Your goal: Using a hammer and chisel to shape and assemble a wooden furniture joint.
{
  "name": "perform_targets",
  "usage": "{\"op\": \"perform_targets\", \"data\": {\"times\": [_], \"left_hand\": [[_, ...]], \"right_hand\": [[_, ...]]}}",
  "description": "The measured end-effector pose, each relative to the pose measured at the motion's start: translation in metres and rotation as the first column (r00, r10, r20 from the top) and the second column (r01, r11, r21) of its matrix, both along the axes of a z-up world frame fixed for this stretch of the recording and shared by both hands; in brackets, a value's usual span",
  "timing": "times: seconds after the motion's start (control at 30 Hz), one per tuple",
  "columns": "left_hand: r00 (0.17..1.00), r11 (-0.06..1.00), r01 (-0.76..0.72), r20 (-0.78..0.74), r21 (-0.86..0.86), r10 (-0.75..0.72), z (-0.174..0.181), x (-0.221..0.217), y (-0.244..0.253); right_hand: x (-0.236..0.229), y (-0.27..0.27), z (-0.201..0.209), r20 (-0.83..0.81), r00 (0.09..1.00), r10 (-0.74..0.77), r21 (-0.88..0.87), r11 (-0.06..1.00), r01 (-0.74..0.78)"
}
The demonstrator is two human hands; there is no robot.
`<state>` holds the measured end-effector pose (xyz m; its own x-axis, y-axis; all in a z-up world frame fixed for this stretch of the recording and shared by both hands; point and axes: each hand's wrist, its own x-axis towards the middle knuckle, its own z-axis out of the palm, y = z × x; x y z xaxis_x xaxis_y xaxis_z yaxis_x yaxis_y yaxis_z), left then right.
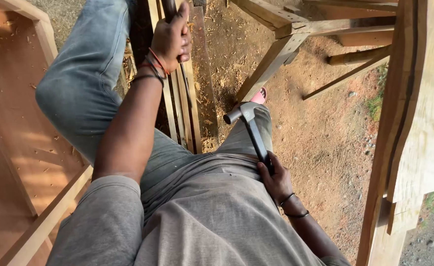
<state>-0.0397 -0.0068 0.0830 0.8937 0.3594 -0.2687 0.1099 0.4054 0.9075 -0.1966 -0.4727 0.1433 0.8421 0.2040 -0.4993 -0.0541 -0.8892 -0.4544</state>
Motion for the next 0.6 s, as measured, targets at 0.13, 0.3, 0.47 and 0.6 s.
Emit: {"op": "perform_targets", "data": {"times": [0.13, 0.3, 0.47, 0.6], "left_hand": [[0.955, 0.880, -0.172, 0.295, 0.443, 0.038, 0.034, -0.007, -0.004], [0.879, 0.751, -0.382, 0.462, 0.539, 0.115, 0.032, -0.004, -0.012], [0.861, 0.738, -0.420, 0.489, 0.528, 0.140, 0.004, 0.001, -0.019], [0.876, 0.742, -0.379, 0.473, 0.553, 0.095, -0.007, 0.006, -0.017]], "right_hand": [[0.003, 0.009, 0.000, 0.008, 1.000, -0.030, 0.028, 0.999, 0.030], [-0.004, 0.002, -0.001, 0.025, 1.000, -0.015, 0.023, 1.000, 0.014], [-0.004, 0.004, 0.002, 0.021, 1.000, -0.003, 0.004, 1.000, 0.003], [-0.003, 0.003, 0.001, 0.042, 0.999, 0.023, 0.021, 1.000, -0.024]]}}
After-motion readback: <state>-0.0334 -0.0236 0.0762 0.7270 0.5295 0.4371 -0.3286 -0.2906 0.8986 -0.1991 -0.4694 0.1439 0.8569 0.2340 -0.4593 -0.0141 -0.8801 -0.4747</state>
